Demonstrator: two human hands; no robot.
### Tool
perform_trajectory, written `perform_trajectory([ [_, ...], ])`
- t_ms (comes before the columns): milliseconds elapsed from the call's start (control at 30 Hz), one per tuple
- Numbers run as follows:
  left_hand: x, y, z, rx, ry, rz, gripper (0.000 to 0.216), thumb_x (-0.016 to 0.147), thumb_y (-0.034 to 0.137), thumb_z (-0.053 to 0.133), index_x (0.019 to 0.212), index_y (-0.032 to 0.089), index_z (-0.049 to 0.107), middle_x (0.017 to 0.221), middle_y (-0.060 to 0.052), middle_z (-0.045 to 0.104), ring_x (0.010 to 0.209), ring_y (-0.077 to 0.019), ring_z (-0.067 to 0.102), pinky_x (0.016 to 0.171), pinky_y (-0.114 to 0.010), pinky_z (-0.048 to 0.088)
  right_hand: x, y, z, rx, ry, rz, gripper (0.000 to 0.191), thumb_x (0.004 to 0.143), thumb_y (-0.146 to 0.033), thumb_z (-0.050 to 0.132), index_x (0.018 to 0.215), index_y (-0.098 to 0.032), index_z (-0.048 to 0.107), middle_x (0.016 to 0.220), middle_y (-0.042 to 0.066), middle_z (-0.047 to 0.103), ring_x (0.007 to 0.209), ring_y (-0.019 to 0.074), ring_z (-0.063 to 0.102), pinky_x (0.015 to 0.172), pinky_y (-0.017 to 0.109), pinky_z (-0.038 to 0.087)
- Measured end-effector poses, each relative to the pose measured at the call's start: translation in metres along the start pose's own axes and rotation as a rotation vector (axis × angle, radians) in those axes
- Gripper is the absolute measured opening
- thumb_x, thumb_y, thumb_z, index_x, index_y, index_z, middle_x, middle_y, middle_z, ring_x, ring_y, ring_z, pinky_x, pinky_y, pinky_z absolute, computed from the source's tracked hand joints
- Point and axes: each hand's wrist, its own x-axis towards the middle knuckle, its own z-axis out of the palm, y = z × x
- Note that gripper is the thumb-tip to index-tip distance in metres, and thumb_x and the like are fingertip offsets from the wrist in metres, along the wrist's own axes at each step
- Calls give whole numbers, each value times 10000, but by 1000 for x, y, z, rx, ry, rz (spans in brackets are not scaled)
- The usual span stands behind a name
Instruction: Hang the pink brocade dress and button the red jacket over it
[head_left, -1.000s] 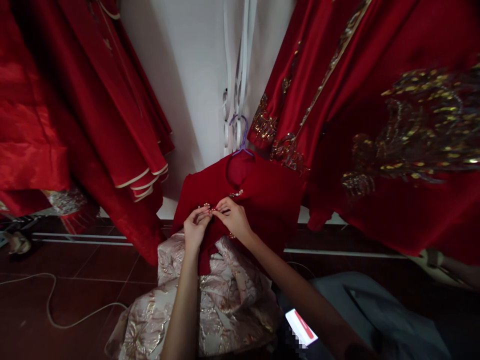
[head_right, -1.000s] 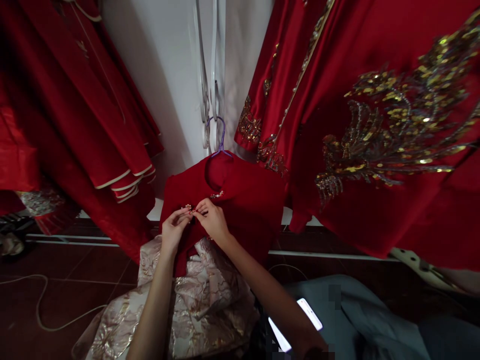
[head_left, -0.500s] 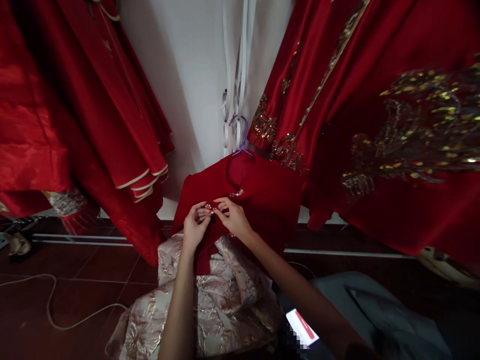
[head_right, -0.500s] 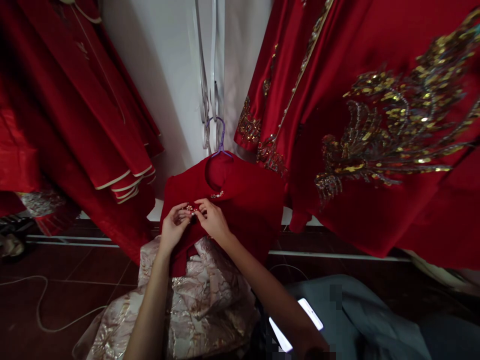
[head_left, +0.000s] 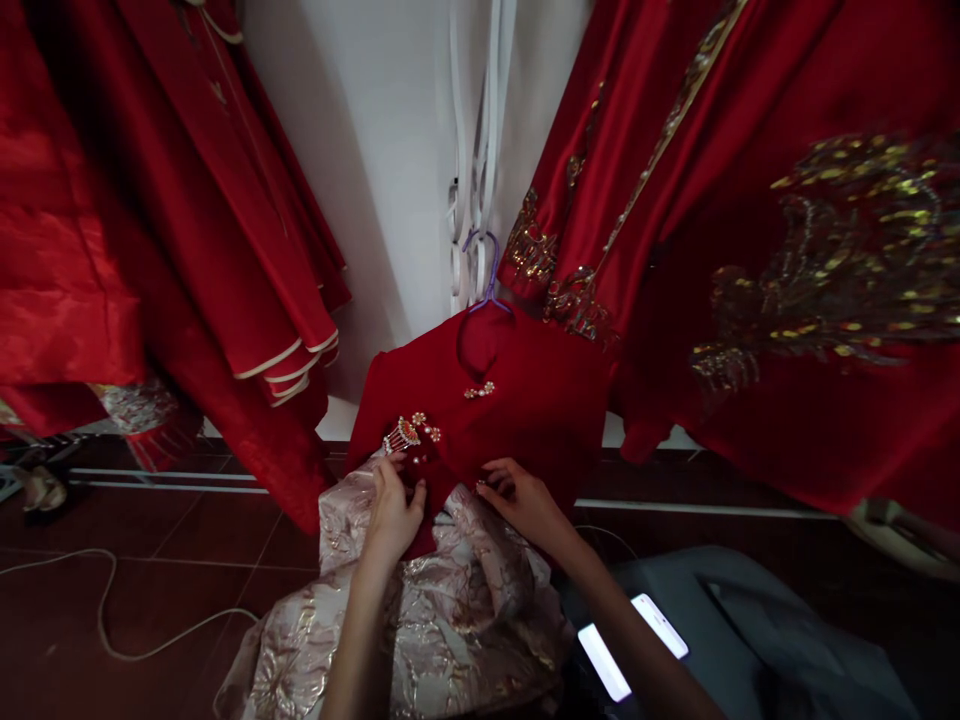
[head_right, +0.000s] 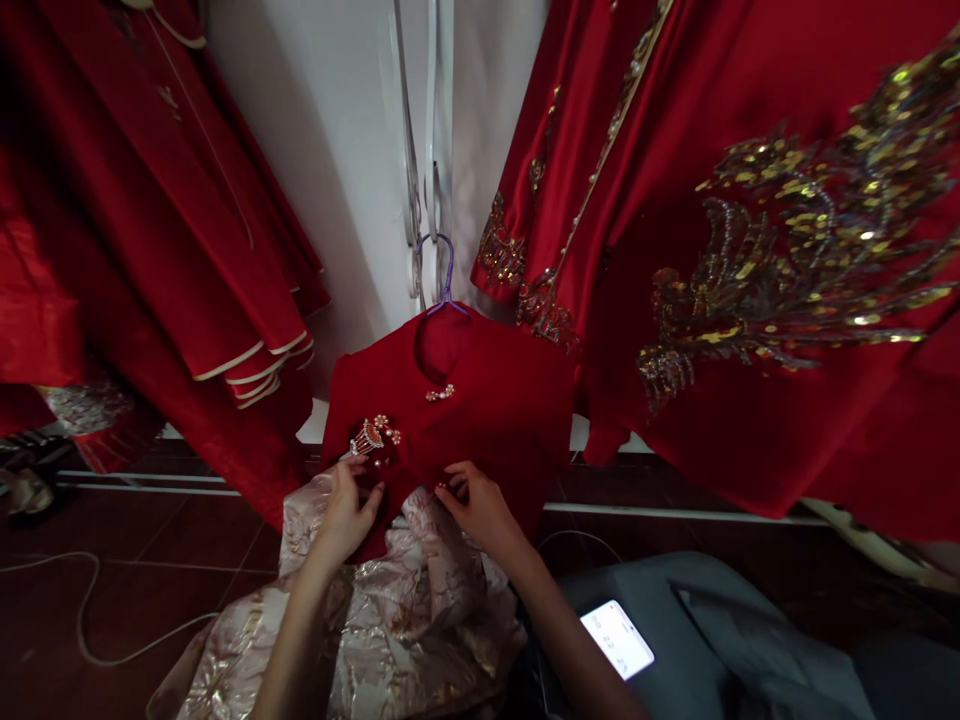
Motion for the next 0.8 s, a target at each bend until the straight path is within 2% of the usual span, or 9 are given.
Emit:
perform_trajectory([
  [67, 9, 4, -1, 81, -77, 36, 404, 745, 158, 535, 1132, 175, 417, 1088, -114, 477, 958, -210, 528, 799, -364, 471, 1, 3, 4, -5, -41, 30, 275, 744, -315, 617, 977, -174, 579, 773, 38, 647, 710, 161, 615, 645, 280, 473],
  [167, 19, 7, -5, 227, -198, 78, 247, 750, 142, 516, 992, 186, 495, 1024, -87, 506, 858, -192, 559, 797, -355, 453, 4, 2, 6, -58, -46, 25, 192, 717, -308, 644, 858, -187, 597, 724, 23, 624, 679, 158, 595, 632, 279, 458],
  [333, 24, 9, -8, 338, -221, 168, 141, 755, 176, 527, 894, 200, 537, 991, -59, 509, 683, -139, 548, 675, -282, 440, -2, -1, 2, -34, 42, -32, 158, 704, -324, 653, 728, -209, 546, 732, 17, 614, 643, 150, 585, 588, 270, 457],
  [467, 28, 17, 2, 354, -142, 199, 87, 759, 193, 539, 845, 190, 550, 906, -49, 532, 692, -152, 550, 669, -275, 430, -3, 3, -4, 180, 56, 94, 231, 724, -414, 633, 741, -213, 520, 697, 19, 631, 582, 163, 611, 469, 263, 465],
  [567, 23, 21, 20, 279, -14, 159, 109, 784, 181, 507, 881, 187, 554, 895, -56, 544, 727, -165, 552, 672, -279, 433, 4, -2, -10, 418, 117, 168, 394, 680, -479, 666, 902, -208, 486, 714, 19, 616, 555, 172, 615, 369, 242, 450],
  [667, 9, 19, 36, 130, 80, 101, 181, 795, 155, 482, 954, 189, 563, 940, -63, 539, 751, -156, 555, 708, -287, 451, 12, -24, -13, 563, 204, 146, 565, 672, -495, 674, 1079, -212, 405, 772, 11, 593, 546, 156, 610, 343, 217, 444],
  [800, -7, 8, 41, -58, 111, 58, 204, 802, 218, 522, 994, 194, 586, 934, -58, 555, 782, -149, 571, 705, -276, 474, 16, -53, 10, 618, 191, 62, 512, 761, -486, 582, 1155, -237, 368, 912, 33, 541, 602, 148, 630, 335, 194, 441],
])
